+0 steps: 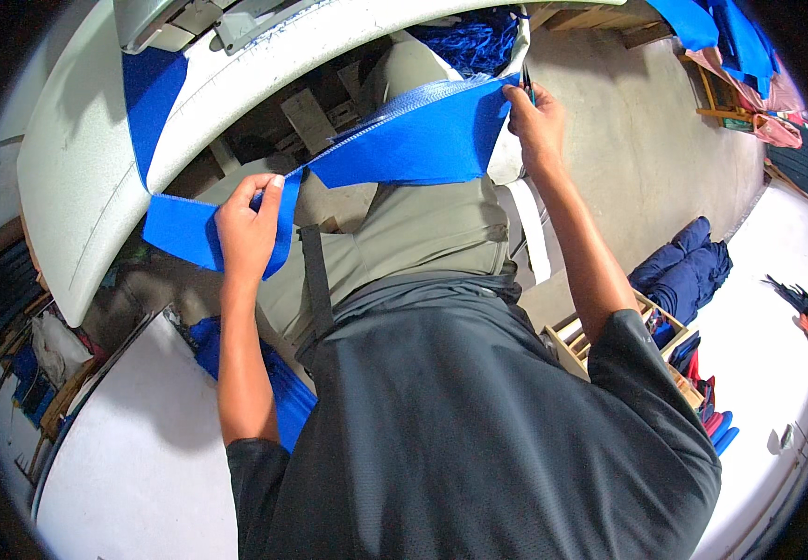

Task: The person uses scissors to trim the edges of a blue fabric piece with a zipper. They hold the fabric with one hand and cut along the edge with the other, then briefly reposition the fabric to continue trimming.

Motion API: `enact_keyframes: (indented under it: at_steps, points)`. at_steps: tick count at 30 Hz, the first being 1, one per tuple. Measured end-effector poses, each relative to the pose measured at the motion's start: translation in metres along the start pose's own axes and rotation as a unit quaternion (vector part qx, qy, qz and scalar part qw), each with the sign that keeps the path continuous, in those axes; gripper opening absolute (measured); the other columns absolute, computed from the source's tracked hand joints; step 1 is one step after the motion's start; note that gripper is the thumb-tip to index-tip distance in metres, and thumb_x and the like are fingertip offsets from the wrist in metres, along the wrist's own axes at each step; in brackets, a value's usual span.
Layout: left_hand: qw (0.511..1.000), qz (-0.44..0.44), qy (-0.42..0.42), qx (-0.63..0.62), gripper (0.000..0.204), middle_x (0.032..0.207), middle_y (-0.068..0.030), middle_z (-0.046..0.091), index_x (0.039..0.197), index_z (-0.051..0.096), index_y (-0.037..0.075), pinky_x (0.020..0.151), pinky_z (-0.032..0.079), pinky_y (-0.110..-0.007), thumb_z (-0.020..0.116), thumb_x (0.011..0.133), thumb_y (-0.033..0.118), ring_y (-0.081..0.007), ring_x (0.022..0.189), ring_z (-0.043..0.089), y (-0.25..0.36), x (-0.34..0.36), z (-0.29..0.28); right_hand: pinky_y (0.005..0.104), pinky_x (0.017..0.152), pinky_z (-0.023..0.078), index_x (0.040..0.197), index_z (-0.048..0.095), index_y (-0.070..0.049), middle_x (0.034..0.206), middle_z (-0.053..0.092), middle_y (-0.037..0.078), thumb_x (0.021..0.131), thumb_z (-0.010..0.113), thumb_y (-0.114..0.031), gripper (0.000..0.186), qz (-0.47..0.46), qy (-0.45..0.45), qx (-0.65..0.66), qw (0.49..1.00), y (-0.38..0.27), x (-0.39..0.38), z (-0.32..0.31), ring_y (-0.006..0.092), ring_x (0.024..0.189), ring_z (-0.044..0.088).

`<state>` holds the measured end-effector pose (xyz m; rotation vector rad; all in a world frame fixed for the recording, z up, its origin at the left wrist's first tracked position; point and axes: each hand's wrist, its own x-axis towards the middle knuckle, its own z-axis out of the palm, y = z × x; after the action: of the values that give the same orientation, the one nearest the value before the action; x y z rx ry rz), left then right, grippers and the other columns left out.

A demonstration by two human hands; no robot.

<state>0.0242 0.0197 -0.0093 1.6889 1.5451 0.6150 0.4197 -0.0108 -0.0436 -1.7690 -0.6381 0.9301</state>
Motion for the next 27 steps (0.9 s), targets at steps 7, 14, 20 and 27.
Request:
enact_keyframes:
  at_steps: [7, 14, 20, 27]
  points:
    - [1.000, -0.005, 0.010, -0.009, 0.023, 0.086, -0.0117, 0.073, 0.101, 0.071, 0.000, 0.073, 0.052, -0.030, 0.068, 0.095, 0.023, -0.0141, 0.077, 0.067, 0.003, 0.002, 0.006, 0.0207, 0.047, 0.033, 0.096, 0.065, -0.007, 0.064, 0.051, -0.006, 0.094, 0.071, -0.027, 0.021, -0.123, 0.125, -0.064, 0.982, 0.009, -0.011, 0.013, 0.0031, 0.053, 0.044]
    - [0.999, -0.015, 0.006, -0.031, 0.022, 0.087, -0.0094, 0.073, 0.101, 0.070, -0.001, 0.074, 0.052, -0.029, 0.067, 0.096, 0.021, -0.0121, 0.080, 0.066, 0.006, -0.006, 0.007, 0.0256, 0.048, 0.032, 0.086, 0.063, -0.006, 0.060, 0.041, -0.005, 0.101, 0.047, -0.053, 0.052, 0.083, -0.149, 0.147, 0.974, -0.035, -0.108, 0.071, 0.0069, 0.051, 0.038]
    - [0.999, -0.023, -0.002, -0.032, 0.021, 0.089, -0.0027, 0.070, 0.102, 0.069, -0.002, 0.076, 0.050, -0.025, 0.067, 0.097, 0.019, -0.0065, 0.082, 0.061, 0.010, -0.011, 0.006, 0.0264, 0.044, 0.023, 0.086, 0.056, -0.009, 0.057, 0.034, -0.008, 0.101, 0.054, -0.047, 0.041, 0.308, -0.356, 0.179, 0.864, -0.013, -0.134, 0.137, 0.0055, 0.047, 0.029]
    - [1.000, -0.009, 0.002, -0.007, 0.021, 0.086, -0.0038, 0.071, 0.101, 0.070, -0.001, 0.073, 0.050, -0.025, 0.067, 0.097, 0.019, -0.0069, 0.080, 0.062, 0.017, -0.014, 0.006, 0.0261, 0.046, 0.020, 0.087, 0.054, -0.010, 0.059, 0.031, -0.009, 0.102, 0.051, -0.046, 0.039, 0.333, -0.376, 0.207, 0.840, -0.010, -0.131, 0.150, 0.0060, 0.049, 0.025]
